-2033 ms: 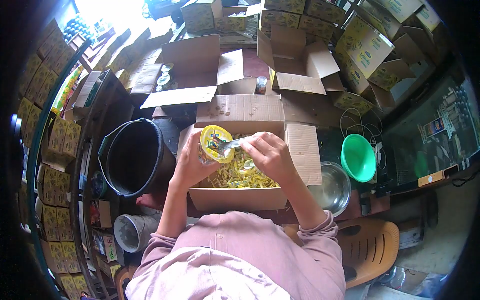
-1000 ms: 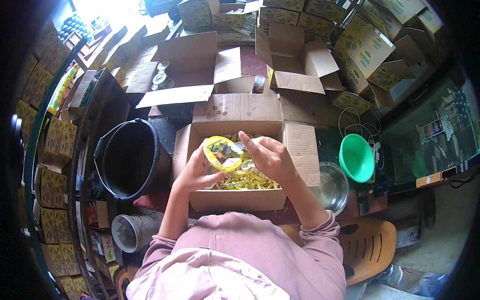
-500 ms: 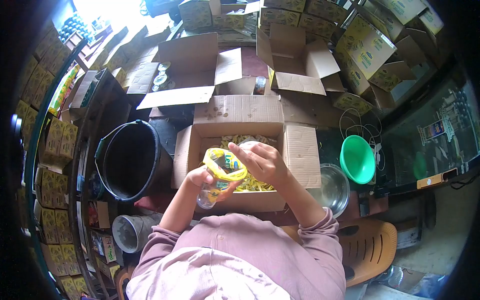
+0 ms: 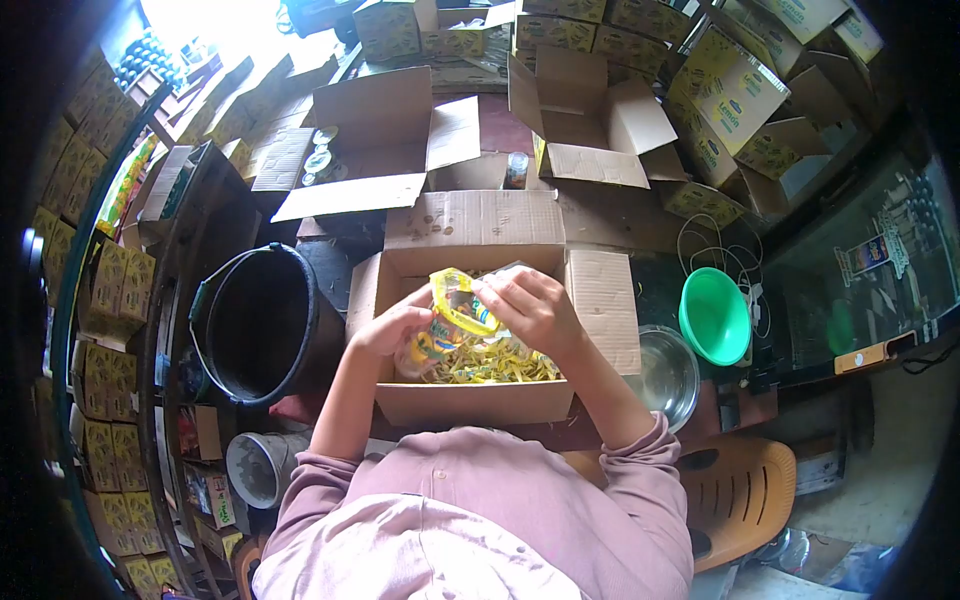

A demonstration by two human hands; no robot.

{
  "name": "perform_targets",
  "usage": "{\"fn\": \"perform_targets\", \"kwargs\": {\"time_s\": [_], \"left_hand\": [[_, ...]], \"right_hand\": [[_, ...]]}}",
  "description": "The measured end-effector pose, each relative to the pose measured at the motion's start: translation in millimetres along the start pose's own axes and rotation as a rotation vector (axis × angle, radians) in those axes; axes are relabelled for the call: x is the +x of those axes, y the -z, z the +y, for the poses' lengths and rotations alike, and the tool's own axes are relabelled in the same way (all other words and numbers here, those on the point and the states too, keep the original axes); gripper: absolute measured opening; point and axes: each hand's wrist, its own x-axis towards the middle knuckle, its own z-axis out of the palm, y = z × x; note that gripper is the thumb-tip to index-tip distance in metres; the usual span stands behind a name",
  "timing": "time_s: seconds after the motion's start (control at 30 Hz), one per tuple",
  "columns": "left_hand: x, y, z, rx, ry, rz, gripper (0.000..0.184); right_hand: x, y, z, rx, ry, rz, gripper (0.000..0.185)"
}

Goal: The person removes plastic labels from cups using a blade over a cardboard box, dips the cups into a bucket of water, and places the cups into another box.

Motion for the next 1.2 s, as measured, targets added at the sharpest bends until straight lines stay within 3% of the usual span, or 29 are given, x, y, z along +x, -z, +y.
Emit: {"fn": "perform_targets", "kwargs": {"time_s": [0.1,0.13,0.23,0.27,0.37,0.5,0.7,0.93,1.03,1.2], "left_hand": [[-8.8,-15.0,19.7,0.451,-0.039,0.154,0.054],[-6.5,-19.4,14.2,0.812,-0.283,0.226,0.054],[-6.7,-48.6,18.6,1.317,-0.295,0.505,0.060],[-2.0,-44.4,5.6,1.249,-0.319,0.592,0.060],[3.1,-39.4,-5.5,1.082,-0.403,0.579,0.057],[-4.0,-43.1,0.8,1.223,-0.356,0.534,0.056],[-6.7,-36.5,0.9,1.130,-0.264,0.291,0.059],[-6.9,-36.1,9.6,0.655,-0.216,-0.028,0.054],[-6.6,-34.6,13.8,0.632,-0.197,-0.191,0.053],[-4.4,-25.6,6.9,0.307,0.055,-0.401,0.049]], "right_hand": [[-5.9,-2.4,3.6,-0.051,-0.054,-0.059,0.030],[-6.8,-5.7,4.4,-0.056,-0.078,-0.056,0.030],[-4.6,-8.6,2.6,-0.070,-0.087,-0.040,0.031],[-0.9,-9.4,1.6,-0.066,-0.069,-0.016,0.033],[5.7,-0.5,-3.1,-0.078,-0.077,-0.036,0.045],[5.0,5.9,-5.3,-0.042,-0.101,-0.014,0.059],[-3.0,3.5,-3.2,0.016,-0.050,0.017,0.059],[-1.5,11.8,-5.7,0.021,-0.005,0.028,0.055],[-1.0,12.4,-7.1,0.051,0.018,0.048,0.054],[-1.5,9.5,-9.8,0.095,0.035,0.107,0.054]]}}
